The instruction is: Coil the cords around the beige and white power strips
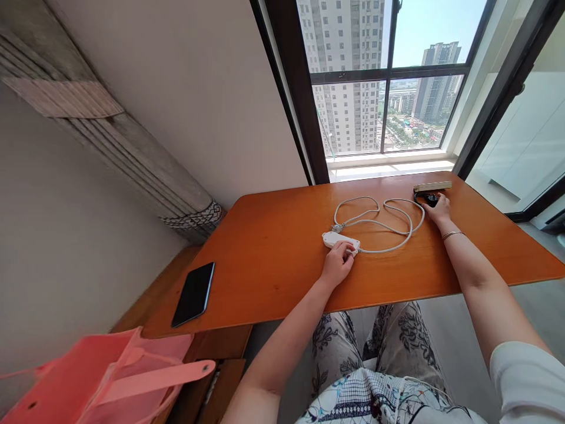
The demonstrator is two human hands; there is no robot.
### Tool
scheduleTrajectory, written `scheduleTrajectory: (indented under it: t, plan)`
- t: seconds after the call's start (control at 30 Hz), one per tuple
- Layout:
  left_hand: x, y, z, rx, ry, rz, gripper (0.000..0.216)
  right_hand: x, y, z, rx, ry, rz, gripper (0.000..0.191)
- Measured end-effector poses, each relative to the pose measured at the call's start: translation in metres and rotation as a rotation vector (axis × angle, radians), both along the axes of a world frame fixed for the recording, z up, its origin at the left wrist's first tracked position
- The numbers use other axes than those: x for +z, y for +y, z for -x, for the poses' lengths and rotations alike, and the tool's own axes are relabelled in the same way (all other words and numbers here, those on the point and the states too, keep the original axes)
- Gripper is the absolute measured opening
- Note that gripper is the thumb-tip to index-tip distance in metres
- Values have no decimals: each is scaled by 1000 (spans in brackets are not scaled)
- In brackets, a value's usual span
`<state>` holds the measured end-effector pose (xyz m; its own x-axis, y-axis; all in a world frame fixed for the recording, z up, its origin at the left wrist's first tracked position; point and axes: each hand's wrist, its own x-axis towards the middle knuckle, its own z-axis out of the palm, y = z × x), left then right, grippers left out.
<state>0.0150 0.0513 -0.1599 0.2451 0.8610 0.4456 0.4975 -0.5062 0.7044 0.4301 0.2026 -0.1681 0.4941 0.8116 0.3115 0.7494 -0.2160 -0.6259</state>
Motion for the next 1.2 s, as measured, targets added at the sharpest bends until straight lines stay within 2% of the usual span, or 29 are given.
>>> scheduleTrajectory:
  t: [0.13,0.2,0.3,0.4,0.53,0.67,0.97,1.2]
  plan:
    - [0,0,0,4,8,-1,13,1,-7,3,4,52,-137,62]
    - [0,0,0,5,16,3,15,3,-12,3,-55,95,-192,51]
    - [0,0,0,3,18,7,16,8,-21,1,-131,114,-226,47]
    - [0,0,0,1,13,2,16,11,-31,3,-77,9,-151,41]
    - [0,0,-1,4,19,-7,17,14,-40,12,47,-219,49,36]
    - [0,0,-1,5,12,5,16,20,-35,23,53,-384,224,37]
    - [-2,0,0,-1,-8,9,16,29,-21,37,-12,-389,265,31]
    - [-1,-1,1,3,-6,16,15,25,-6,43,-91,-228,212,29]
